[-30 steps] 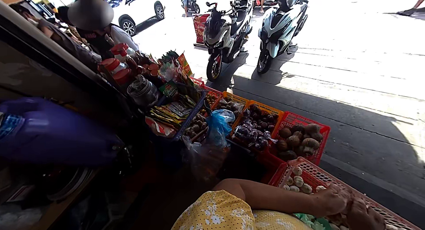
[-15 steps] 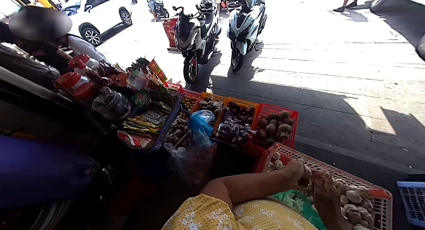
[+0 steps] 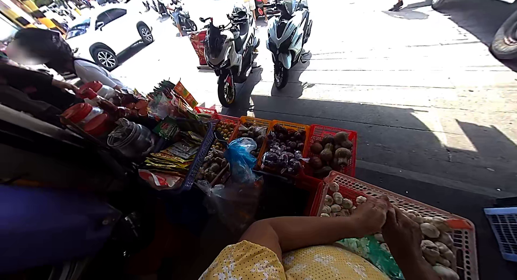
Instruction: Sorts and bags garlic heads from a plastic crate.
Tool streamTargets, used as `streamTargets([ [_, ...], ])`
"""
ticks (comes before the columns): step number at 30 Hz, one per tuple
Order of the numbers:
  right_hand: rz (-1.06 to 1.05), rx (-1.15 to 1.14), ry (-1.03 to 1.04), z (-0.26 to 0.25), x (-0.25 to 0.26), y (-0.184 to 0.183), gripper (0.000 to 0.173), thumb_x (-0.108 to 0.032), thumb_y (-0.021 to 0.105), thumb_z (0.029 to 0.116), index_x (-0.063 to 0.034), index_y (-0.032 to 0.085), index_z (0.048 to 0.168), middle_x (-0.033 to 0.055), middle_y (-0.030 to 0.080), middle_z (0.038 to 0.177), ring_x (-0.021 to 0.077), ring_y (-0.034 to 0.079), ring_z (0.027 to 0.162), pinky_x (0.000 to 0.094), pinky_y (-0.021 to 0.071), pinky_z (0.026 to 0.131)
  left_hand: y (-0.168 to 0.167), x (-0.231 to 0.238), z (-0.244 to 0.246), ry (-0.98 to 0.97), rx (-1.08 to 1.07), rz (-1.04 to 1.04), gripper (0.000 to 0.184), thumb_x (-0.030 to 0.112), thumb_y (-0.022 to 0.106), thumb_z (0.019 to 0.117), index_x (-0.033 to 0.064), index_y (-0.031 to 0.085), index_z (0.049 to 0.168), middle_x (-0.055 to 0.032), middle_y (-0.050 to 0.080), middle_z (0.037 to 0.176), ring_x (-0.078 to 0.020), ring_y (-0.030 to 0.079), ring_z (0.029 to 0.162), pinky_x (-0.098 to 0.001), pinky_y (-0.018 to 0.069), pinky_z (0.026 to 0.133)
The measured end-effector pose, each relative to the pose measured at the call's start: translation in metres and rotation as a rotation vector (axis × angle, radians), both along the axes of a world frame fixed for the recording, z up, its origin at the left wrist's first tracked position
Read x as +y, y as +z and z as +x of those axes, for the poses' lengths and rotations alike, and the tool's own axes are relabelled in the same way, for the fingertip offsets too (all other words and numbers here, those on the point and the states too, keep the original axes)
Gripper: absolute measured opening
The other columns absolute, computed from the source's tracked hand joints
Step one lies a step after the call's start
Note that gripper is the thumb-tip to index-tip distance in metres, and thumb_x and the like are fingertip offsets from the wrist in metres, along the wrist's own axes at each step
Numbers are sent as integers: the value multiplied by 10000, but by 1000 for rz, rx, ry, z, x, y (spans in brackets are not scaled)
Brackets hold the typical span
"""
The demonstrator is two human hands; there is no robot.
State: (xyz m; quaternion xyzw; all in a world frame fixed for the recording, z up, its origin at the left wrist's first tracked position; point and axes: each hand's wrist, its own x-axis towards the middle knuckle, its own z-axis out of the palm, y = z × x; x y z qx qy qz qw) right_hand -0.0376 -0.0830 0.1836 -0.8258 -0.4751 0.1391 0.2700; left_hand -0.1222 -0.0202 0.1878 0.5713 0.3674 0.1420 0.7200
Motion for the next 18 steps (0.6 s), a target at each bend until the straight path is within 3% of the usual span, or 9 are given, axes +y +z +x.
streamTargets([
  [2, 112, 0, -9, 0, 2, -2, 602, -275, 268, 1093, 148, 669, 942, 332, 645, 780, 500, 671, 788, 664, 477, 743, 5, -1, 0, 35, -15, -111, 608, 405, 123, 1134, -14, 464, 1414, -239, 566, 1253, -300, 593, 1066, -461, 498, 903],
  [4, 168, 17, -28, 0, 3, -2, 596, -280, 277, 1089, 157, 634, 899, 315, 612, 725, 469, 650, 714, 637, 474, 700, 7, 0, 2, 59, 2, -249, 679, 516, 63, 1103, 43, 513, 1289, -154, 564, 1008, -244, 570, 798, -401, 494, 663],
  [5, 182, 29, -43, 0, 3, -4, 581, -278, 285, 1087, 167, 624, 930, 325, 614, 751, 475, 650, 734, 636, 479, 715, 9, 2, 2, 55, 11, -304, 706, 558, 55, 1088, 55, 520, 1259, -139, 558, 960, -240, 562, 753, -397, 485, 626],
  [7, 177, 71, -72, -2, 2, -7, 546, -254, 307, 1093, 208, 598, 1109, 391, 635, 909, 536, 656, 889, 665, 478, 837, 11, 6, 1, 41, 23, -378, 689, 583, 96, 1084, 65, 514, 1259, -131, 552, 959, -232, 554, 752, -388, 481, 626],
  [9, 179, 68, -68, -1, 2, -10, 500, -217, 321, 1086, 205, 542, 1235, 416, 636, 1018, 569, 650, 973, 678, 479, 881, 13, 10, 1, 35, 64, -467, 636, 580, 171, 1088, 79, 517, 1270, -128, 558, 995, -220, 545, 779, -367, 465, 643],
  [12, 275, 73, 16, 6, 0, -19, 431, -181, 331, 1056, 128, 531, 1280, 345, 648, 1040, 483, 674, 900, 621, 535, 791, 8, 14, 5, 97, 138, -610, 580, 584, 248, 1078, 99, 564, 1092, -75, 562, 860, -163, 530, 663, -301, 430, 561],
  [15, 354, 112, 95, 12, -2, -28, 454, -196, 316, 1084, 82, 647, 1222, 274, 691, 1135, 370, 683, 1064, 510, 525, 959, 7, 18, 9, 187, 155, -730, 544, 573, 251, 1081, 131, 522, 915, -36, 513, 713, -146, 496, 560, -279, 410, 503],
  [16, 375, 117, 112, 12, -2, -30, 512, -255, 293, 1098, 79, 669, 1196, 259, 697, 1141, 344, 676, 1092, 479, 513, 994, 6, 19, 10, 222, 152, -770, 542, 570, 254, 1080, 134, 522, 903, -35, 505, 705, -150, 488, 559, -284, 408, 508],
  [18, 330, 72, 137, 8, -2, -27, 681, -416, 213, 1104, 78, 669, 1211, 272, 690, 1185, 373, 665, 1145, 503, 499, 1016, 1, 20, 12, 280, 140, -815, 585, 600, 234, 1074, 125, 533, 913, -44, 513, 710, -155, 496, 560, -285, 415, 503],
])
